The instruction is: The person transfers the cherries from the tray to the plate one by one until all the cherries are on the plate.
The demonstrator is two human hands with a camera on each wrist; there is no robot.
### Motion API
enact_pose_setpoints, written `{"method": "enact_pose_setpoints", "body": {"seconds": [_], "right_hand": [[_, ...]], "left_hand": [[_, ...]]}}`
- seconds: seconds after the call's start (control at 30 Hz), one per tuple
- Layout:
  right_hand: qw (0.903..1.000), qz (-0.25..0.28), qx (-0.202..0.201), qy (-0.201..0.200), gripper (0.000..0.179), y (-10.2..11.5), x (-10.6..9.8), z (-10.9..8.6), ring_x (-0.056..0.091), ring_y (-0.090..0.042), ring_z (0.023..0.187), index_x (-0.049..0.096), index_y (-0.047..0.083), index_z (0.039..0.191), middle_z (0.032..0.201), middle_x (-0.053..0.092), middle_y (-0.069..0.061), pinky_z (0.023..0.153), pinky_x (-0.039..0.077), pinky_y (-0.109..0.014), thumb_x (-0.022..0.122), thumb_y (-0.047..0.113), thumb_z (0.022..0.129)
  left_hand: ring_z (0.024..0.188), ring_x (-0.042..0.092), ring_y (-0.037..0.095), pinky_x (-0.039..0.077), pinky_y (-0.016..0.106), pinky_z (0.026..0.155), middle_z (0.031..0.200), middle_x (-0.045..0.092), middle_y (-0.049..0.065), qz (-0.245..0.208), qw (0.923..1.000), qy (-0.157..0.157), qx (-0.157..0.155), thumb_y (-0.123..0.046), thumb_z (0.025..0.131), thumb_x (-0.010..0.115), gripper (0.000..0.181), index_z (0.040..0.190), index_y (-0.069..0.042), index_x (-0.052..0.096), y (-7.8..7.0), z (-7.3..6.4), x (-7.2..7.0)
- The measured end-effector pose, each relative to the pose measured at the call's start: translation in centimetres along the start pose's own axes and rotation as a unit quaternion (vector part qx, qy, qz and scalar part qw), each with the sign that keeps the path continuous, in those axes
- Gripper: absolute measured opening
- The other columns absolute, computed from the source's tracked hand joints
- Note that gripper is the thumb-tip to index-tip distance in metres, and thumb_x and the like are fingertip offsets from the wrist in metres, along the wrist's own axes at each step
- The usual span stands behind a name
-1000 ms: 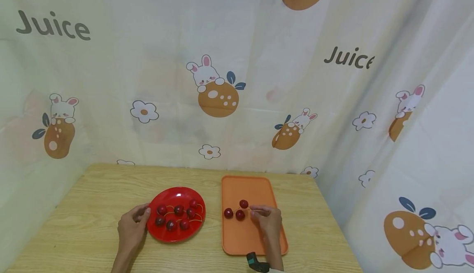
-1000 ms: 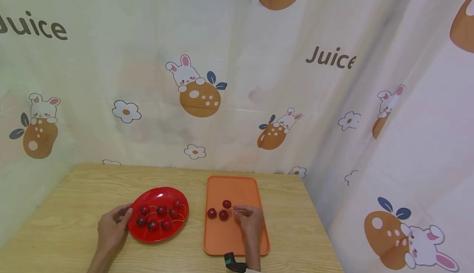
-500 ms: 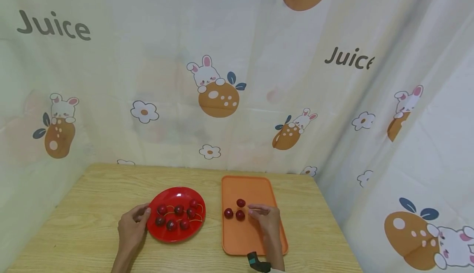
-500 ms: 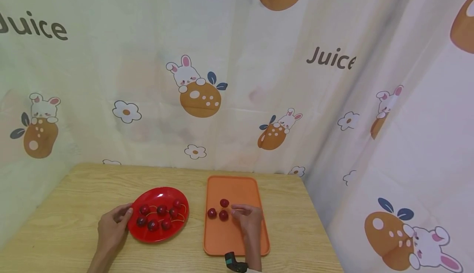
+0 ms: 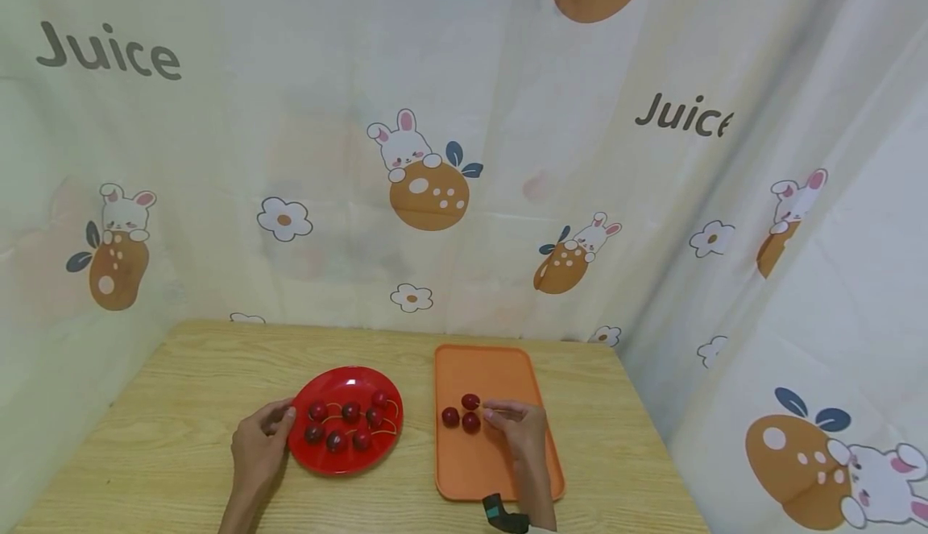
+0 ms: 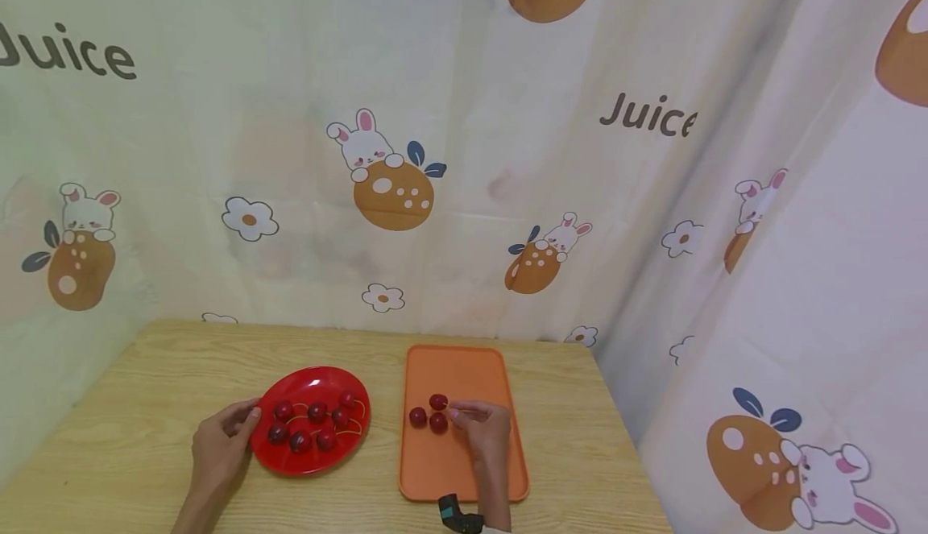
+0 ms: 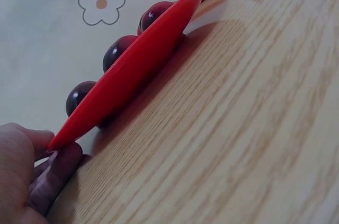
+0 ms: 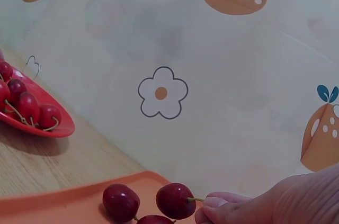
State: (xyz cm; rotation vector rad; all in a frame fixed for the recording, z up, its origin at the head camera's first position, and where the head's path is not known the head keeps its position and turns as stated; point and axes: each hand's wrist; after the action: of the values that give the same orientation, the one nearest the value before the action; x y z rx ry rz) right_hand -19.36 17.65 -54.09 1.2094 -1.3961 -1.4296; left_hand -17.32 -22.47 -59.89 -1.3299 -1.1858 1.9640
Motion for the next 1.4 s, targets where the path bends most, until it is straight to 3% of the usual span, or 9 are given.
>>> {"method": "enact_pose_setpoints", "body": {"seconds": [0.4, 0.7, 0.93, 1.17, 1.4], "right_hand": [[0.9998, 0.009, 0.019, -0.003, 0.021, 0.0, 0.7, 0.1, 0.076, -0.021, 0.084, 0.076, -0.005, 0.103, 0.097, 0.078, -0.017, 0.075, 0.06, -0.029, 0.079, 0.006, 0.085], [0.9997, 0.012, 0.014, -0.014, 0.019, 0.2, 1.4, 0.2, 0.076, -0.024, 0.081, 0.077, -0.003, 0.1, 0.091, 0.079, -0.015, 0.077, 0.061, -0.036, 0.08, 0.007, 0.085], [0.9997, 0.018, 0.013, -0.005, 0.019, 0.2, 2.0, 0.0, 0.076, -0.024, 0.078, 0.077, -0.004, 0.099, 0.087, 0.079, -0.014, 0.069, 0.057, -0.034, 0.08, 0.008, 0.085], [0.9994, 0.028, 0.019, 0.01, 0.022, 0.6, 2.6, -0.3, 0.073, -0.015, 0.069, 0.075, -0.006, 0.101, 0.085, 0.079, -0.01, 0.065, 0.053, -0.029, 0.079, 0.007, 0.084], [0.9979, 0.056, 0.013, 0.03, 0.023, 1.1, 3.4, -0.7, 0.075, -0.021, 0.069, 0.072, -0.012, 0.102, 0.084, 0.078, -0.017, 0.064, 0.056, -0.031, 0.078, 0.001, 0.084]], "left_hand": [[0.075, 0.064, 0.004, 0.047, 0.016, 0.069, 0.112, 0.075, 0.013, -0.006, 1.0, -0.003, 0.0, -0.023, 0.101, 0.062, 0.029, 0.126, -0.011, 0.07, 0.1, 0.0, -0.2], [0.077, 0.065, 0.006, 0.047, 0.016, 0.069, 0.112, 0.075, 0.015, -0.017, 0.9998, 0.003, 0.003, -0.024, 0.101, 0.062, 0.03, 0.126, -0.01, 0.069, -0.2, 0.0, -0.3], [0.077, 0.066, 0.006, 0.048, 0.016, 0.07, 0.112, 0.075, 0.014, -0.025, 0.9997, 0.0, 0.005, -0.024, 0.1, 0.062, 0.029, 0.125, -0.011, 0.07, -0.1, -0.1, -0.1], [0.076, 0.067, 0.003, 0.048, 0.015, 0.07, 0.108, 0.076, 0.012, -0.026, 0.9996, -0.007, 0.008, -0.022, 0.099, 0.064, 0.028, 0.123, -0.011, 0.071, 0.1, -0.1, -0.1], [0.076, 0.067, 0.005, 0.048, 0.016, 0.07, 0.109, 0.076, 0.013, -0.027, 0.9996, -0.006, 0.009, -0.021, 0.099, 0.064, 0.027, 0.124, -0.01, 0.071, 0.1, 0.1, 0.0]]}}
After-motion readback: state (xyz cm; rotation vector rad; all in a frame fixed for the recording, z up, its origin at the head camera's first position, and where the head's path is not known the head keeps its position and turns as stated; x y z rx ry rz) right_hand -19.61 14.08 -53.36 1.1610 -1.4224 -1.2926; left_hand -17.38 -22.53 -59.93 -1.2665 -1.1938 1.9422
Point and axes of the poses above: each hand's wrist, its own z-axis towards the middle knuckle, its own x-axis out of the palm, y = z × x
